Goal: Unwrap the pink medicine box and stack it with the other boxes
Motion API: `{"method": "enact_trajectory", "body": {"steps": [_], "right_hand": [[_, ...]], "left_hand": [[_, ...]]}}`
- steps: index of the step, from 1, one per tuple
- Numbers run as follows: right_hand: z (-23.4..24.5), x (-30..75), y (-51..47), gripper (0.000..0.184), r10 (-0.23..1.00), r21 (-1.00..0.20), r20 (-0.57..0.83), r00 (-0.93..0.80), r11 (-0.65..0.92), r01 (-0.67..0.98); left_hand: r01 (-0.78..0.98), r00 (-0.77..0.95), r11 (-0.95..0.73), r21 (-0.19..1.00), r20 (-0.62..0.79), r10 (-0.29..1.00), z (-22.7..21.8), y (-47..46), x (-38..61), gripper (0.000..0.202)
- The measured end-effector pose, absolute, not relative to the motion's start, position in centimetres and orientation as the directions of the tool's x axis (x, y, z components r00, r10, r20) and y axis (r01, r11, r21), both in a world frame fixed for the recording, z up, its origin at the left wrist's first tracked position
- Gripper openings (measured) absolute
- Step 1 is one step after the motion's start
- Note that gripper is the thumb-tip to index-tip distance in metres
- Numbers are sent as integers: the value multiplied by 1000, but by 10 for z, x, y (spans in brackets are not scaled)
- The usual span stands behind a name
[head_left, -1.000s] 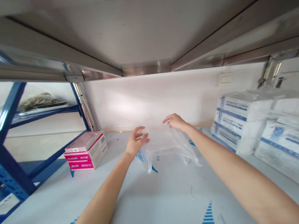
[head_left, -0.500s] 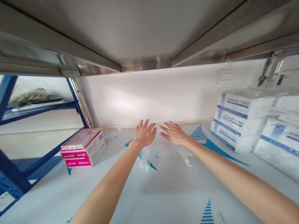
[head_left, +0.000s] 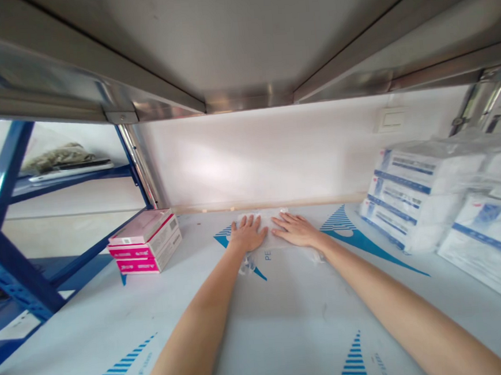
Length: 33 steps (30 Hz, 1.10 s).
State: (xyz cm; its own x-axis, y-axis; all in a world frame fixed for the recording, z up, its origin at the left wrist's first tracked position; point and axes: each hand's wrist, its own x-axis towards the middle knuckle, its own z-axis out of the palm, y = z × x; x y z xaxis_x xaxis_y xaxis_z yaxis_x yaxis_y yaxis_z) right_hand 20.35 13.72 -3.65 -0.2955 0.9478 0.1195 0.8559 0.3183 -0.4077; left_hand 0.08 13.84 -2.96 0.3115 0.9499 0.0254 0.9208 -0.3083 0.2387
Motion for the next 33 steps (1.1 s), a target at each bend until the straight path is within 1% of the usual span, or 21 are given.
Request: {"method": "enact_trajectory", "body": {"steps": [2,4,8,11,14,17,20,23,26,28,31,33], "right_hand": [[-36,207,141,64,949,-483,157,-273,315,817],[-34,213,143,59,946,-560,228,-232,322,764],[-28,233,140,60,919,-670,384,-88,343,658],[-25,247,131,49,911,-707,411,-27,338,621],[-22,256,116,37,911,-716,412,-27,341,609],[-15,261,92,27,908,-703,413,-67,365,610],[-7,266,58,21,903,-680,409,-135,400,615],[-4,276,15,23,895,-630,387,-223,433,645],[-10,288,-32,29,875,-528,379,-301,472,706],[-15,298,-64,34,859,-475,416,-299,486,734],[-9,314,-106,38,821,-421,526,-220,477,772],[8,331,-130,32,737,-334,659,-148,464,820]], "left_hand": [[915,304,-303,265,38,952,-30,141,1,66],[905,291,-302,299,79,953,-27,142,0,64],[885,241,-316,341,246,939,-12,138,-5,60],[883,219,-346,318,375,901,6,131,-10,52],[875,264,-405,265,440,858,26,118,-11,37],[834,388,-510,212,432,814,40,97,-2,34],[746,561,-647,157,375,738,41,63,16,31],[665,689,-740,103,299,660,27,28,37,31],[653,715,-754,64,275,643,14,1,56,34],[655,707,-755,32,327,627,12,-11,70,37],[592,730,-806,-5,427,533,22,-26,98,40],[491,791,-871,26,406,458,32,-38,122,42]]}}
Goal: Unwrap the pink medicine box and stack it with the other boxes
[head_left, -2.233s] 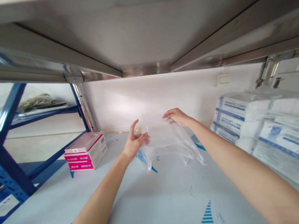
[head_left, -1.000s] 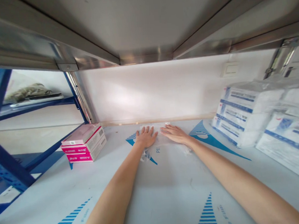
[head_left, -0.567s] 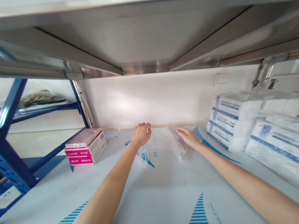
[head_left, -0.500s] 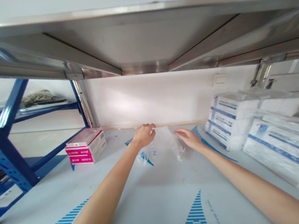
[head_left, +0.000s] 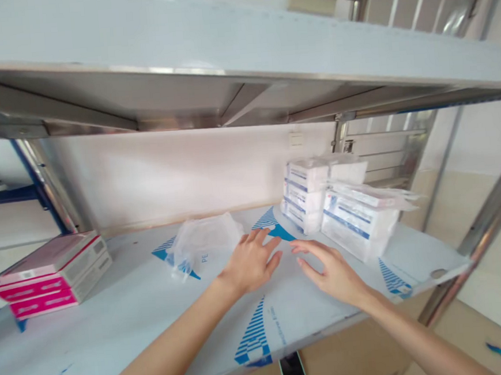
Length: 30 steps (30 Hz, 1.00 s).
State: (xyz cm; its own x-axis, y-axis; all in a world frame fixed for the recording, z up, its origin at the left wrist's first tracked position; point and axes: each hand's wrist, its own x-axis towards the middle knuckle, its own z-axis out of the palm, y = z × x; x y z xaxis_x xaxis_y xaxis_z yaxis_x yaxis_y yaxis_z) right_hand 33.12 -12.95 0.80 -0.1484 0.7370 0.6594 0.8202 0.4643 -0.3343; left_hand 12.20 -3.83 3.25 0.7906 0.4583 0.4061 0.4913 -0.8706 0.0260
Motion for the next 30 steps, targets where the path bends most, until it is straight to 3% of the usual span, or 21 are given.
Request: {"method": "enact_trajectory", "body": {"steps": [3,5,7,10,12,15,20,22,26,30], "right_hand": [[49,368,-153,18,470,-113,881,-61,333,936],[75,398,-158,19,377,-54,926,20,80,995],[94,426,-155,28,404,-46,909,106,-157,987],[102,451,-144,30,539,-31,823,178,-271,962],[100,454,-139,23,579,-27,799,160,-232,972],[95,445,-140,21,520,-11,850,85,-145,989],[97,407,-156,20,336,123,933,-133,50,991],[99,386,-156,17,298,124,939,-170,166,978],[95,338,-128,11,357,-101,932,-63,423,900],[80,287,-75,12,467,-269,880,-82,634,725]], "left_hand": [[363,879,-926,107,290,378,44,-56,161,44],[328,905,-935,134,239,352,48,-66,186,46],[306,919,-938,165,207,336,49,-72,207,47],[286,925,-938,197,199,324,49,-75,228,48],[285,921,-938,199,213,325,47,-76,236,48],[297,896,-934,198,281,345,45,-72,236,46],[326,671,-901,287,601,434,48,-51,202,35],[313,560,-884,348,684,467,51,-38,176,29],[210,478,-807,553,662,578,59,-15,117,26],[124,618,-699,704,497,609,68,0,63,28]]}}
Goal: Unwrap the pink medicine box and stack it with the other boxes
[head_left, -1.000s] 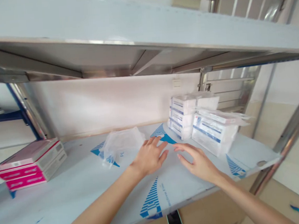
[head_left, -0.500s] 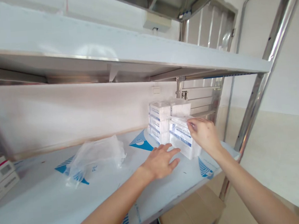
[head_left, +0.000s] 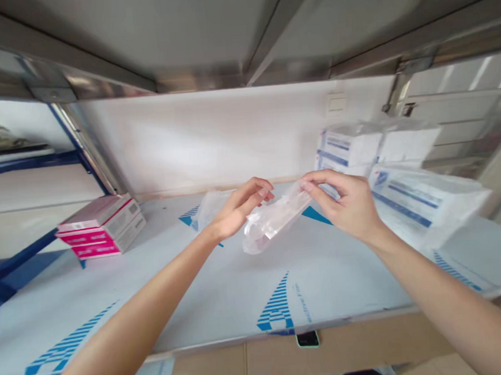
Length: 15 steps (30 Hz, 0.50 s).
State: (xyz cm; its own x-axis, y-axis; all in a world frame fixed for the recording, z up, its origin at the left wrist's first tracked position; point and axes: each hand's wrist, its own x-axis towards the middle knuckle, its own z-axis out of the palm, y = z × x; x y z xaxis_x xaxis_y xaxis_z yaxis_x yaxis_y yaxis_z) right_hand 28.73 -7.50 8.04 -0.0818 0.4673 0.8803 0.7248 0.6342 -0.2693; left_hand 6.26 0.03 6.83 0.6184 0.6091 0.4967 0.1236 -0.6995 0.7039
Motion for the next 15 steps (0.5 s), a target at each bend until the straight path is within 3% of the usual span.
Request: {"method": "enact_trajectory", "body": {"steps": [3,10,15], "right_hand": [[67,253,-41,13,460,-261,872,-166,725,638],[28,229,-22,13,357,-93,799,-484,868,487],[13,238,-31,8,342,-57,708,-618,900,432]], "left_hand": [[52,704,-656,753,438,558,72,9,32,26],[118,811,-733,670,361,460,47,15,8,29],[54,852,-680,731,321,413,28,7,10,23]]}}
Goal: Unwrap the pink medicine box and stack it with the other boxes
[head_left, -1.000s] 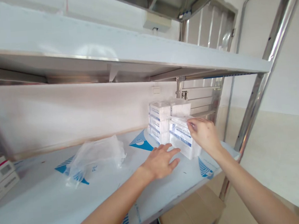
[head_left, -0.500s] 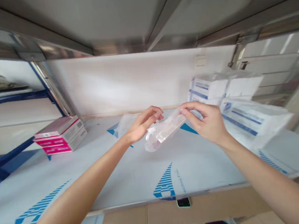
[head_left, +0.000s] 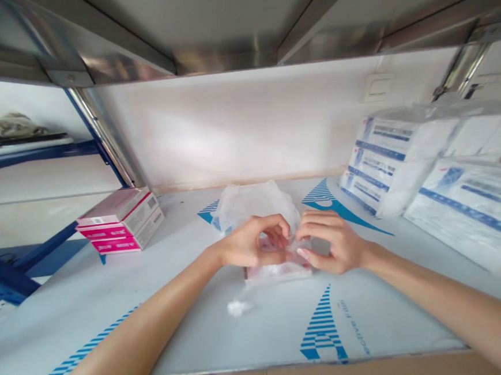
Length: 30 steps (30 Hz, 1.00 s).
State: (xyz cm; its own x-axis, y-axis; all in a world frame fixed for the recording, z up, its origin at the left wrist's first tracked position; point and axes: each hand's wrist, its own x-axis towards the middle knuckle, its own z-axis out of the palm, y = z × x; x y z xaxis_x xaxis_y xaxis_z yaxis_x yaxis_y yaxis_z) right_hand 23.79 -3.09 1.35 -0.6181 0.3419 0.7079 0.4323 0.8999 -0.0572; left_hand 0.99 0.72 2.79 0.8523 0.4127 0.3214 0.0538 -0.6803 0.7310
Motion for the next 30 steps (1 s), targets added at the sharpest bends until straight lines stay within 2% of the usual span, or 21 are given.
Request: {"method": "enact_trajectory", "body": {"steps": [2,4,7,9,14,20,26,30], "right_hand": [[10,239,-31,11,341,-10,665,-665,894,448],[7,239,-29,15,348,25,602,-719,892,452],[5,238,-28,18,400,-1,500,-768,887,461],[6,237,-28,19,435,-36,465,-771,880,474],[9,235,-33,20,509,-159,427,-747,856,492],[10,231,-36,16,568,-279,379,-731,823,495],[17,235,-35,15,608,-471,288,-740,763,443],[24,245,-33,19,609,-479,212,-765,747,462]], "left_hand": [[66,857,-715,696,327,399,26,3,9,15],[104,865,-790,605,337,372,26,0,6,10],[132,888,-867,480,331,319,26,-5,3,14],[141,895,-882,451,322,308,23,-8,0,14],[175,881,-879,443,329,341,17,-14,-4,3],[157,859,-863,480,364,359,14,-14,-5,8],[154,838,-831,534,376,397,13,-9,-7,9],[165,843,-841,515,368,391,14,-8,-9,10]]}}
